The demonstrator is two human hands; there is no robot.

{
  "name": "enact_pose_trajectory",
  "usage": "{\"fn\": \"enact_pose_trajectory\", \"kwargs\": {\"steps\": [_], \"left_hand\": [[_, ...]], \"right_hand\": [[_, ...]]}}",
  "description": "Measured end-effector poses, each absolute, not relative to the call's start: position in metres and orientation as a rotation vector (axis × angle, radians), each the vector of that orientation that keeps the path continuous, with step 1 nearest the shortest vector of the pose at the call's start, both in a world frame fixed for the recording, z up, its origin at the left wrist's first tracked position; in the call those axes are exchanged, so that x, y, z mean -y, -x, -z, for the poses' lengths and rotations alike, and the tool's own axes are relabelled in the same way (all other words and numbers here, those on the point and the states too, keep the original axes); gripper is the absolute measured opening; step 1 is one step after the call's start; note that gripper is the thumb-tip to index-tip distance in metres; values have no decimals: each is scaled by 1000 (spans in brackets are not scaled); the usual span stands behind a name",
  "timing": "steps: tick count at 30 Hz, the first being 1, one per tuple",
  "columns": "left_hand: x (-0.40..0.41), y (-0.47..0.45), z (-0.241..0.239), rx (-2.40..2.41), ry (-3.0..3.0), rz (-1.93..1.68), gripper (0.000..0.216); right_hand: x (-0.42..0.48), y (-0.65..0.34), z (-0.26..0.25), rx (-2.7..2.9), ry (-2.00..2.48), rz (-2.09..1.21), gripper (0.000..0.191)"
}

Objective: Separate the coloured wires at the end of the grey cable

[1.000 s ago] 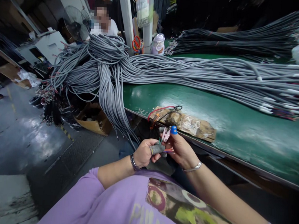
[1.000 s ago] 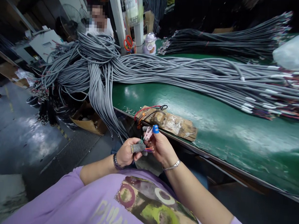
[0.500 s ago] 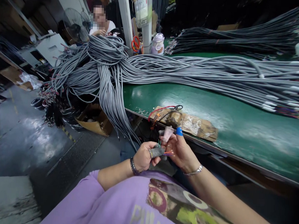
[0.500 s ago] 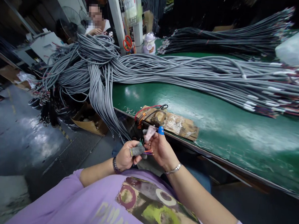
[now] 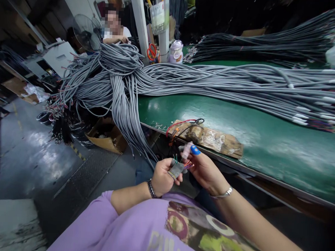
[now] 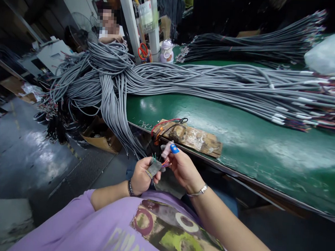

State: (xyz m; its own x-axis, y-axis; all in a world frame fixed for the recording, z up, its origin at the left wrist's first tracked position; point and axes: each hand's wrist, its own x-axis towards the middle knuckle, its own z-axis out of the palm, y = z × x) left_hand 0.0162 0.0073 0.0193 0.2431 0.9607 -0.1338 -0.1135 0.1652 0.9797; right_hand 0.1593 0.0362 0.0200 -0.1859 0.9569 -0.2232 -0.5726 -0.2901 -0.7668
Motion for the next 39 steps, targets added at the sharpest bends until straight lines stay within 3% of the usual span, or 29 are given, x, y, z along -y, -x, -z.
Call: {"fn": "enact_pose_trajectory", "kwargs": {"steps": [10,22,30,35,39], "left_hand": [[-12,-21,-15,-1043,-1107,-992,49],[-16,-25,-15,-1024,-1119,-913,49],[-10,-16,-7,-1028,-1091,-920,51],[-3,-11,-10,-1064,-1125,-889,54],[-1,-13,-13,-1069,-1170,-858,50]], "right_hand": [[-40,-161,-20,600,970,-1728,48],[-45,-163,-16,554,910,-1696,40],[-36,-171,-10,502,865,-1903,45],[-29,-183,-7,693,924,-2031,51],[-25,-183,-13,948,1005,-1939,44]]}}
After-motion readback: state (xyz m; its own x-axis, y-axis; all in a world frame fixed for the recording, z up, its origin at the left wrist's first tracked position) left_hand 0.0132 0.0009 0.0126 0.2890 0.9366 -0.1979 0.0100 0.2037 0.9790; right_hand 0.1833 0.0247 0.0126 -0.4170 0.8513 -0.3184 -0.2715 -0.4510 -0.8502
